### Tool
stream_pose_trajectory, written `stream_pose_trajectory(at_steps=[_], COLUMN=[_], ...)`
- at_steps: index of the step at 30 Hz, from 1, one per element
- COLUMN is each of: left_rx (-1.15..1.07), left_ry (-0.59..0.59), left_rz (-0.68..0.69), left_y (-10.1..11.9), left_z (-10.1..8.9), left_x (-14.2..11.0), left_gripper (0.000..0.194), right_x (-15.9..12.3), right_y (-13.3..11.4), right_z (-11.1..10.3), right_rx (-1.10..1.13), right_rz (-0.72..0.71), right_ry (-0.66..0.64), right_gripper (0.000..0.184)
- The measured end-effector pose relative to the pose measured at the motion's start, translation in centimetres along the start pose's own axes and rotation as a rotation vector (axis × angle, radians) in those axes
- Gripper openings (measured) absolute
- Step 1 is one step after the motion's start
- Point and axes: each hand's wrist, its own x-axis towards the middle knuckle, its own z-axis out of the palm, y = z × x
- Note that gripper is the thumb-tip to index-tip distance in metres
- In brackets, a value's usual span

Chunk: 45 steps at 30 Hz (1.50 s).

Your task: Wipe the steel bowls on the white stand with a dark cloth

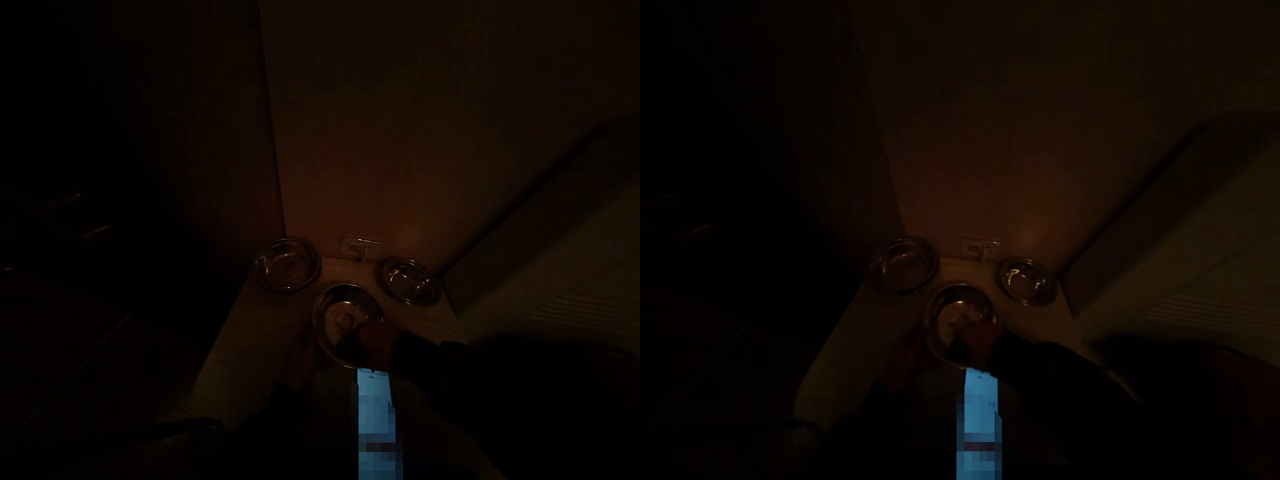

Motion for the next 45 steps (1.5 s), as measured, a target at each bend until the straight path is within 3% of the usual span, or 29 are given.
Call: stream_pose_trajectory(at_steps=[3,6,9,11,14,17,22,26,28,32,34,37,41,45], left_rx=[0.001,-0.072,-0.098,-0.054,-0.029,-0.048,-0.105,-0.164,-0.092,0.035,0.012,0.019,0.117,0.201], left_ry=[-0.019,-0.046,-0.024,0.009,-0.039,-0.088,-0.065,-0.101,-0.083,0.101,0.034,-0.035,0.115,0.154], left_rz=[-0.028,-0.117,-0.12,-0.056,-0.041,-0.086,-0.117,-0.199,-0.158,0.041,0.088,0.122,0.113,0.083], left_y=[0.0,-0.3,-0.6,-0.6,-0.3,0.0,0.4,0.3,0.2,0.9,1.8,3.0,2.2,0.3], left_z=[0.3,0.3,0.3,0.4,0.4,0.4,1.3,2.0,1.7,-0.1,-1.1,-2.9,-5.8,-7.7], left_x=[-0.2,-0.3,-0.2,-0.1,0.0,-0.1,-0.7,-0.8,-0.9,-1.8,-2.7,-3.8,-3.7,-2.5], left_gripper=[0.039,0.042,0.043,0.039,0.036,0.036,0.035,0.039,0.045,0.059,0.055,0.051,0.046,0.043], right_x=[0.0,1.4,2.7,2.9,1.9,0.3,-1.2,-1.0,-0.7,-0.2,0.1,0.6,1.8,2.1], right_y=[-0.5,0.4,0.9,0.2,-1.3,-1.3,1.6,2.8,2.5,0.2,-1.7,-4.7,-7.3,-8.3], right_z=[-0.1,-1.1,-0.8,0.1,0.9,-0.2,-3.4,-3.7,-3.1,-1.8,-1.4,-0.8,0.3,1.4], right_rx=[0.212,0.088,-0.022,0.06,0.276,0.475,0.855,1.077,1.165,1.344,1.395,1.309,1.012,0.704], right_rz=[-0.131,-0.077,0.044,0.06,-0.072,-0.166,-0.125,-0.038,0.013,0.085,0.074,0.026,-0.062,-0.105], right_ry=[0.156,0.373,0.347,0.289,0.208,0.162,0.379,0.46,0.497,0.59,0.614,0.656,0.552,0.438], right_gripper=[0.035,0.031,0.028,0.031,0.036,0.038,0.041,0.044,0.043,0.04,0.039,0.036,0.038,0.049])
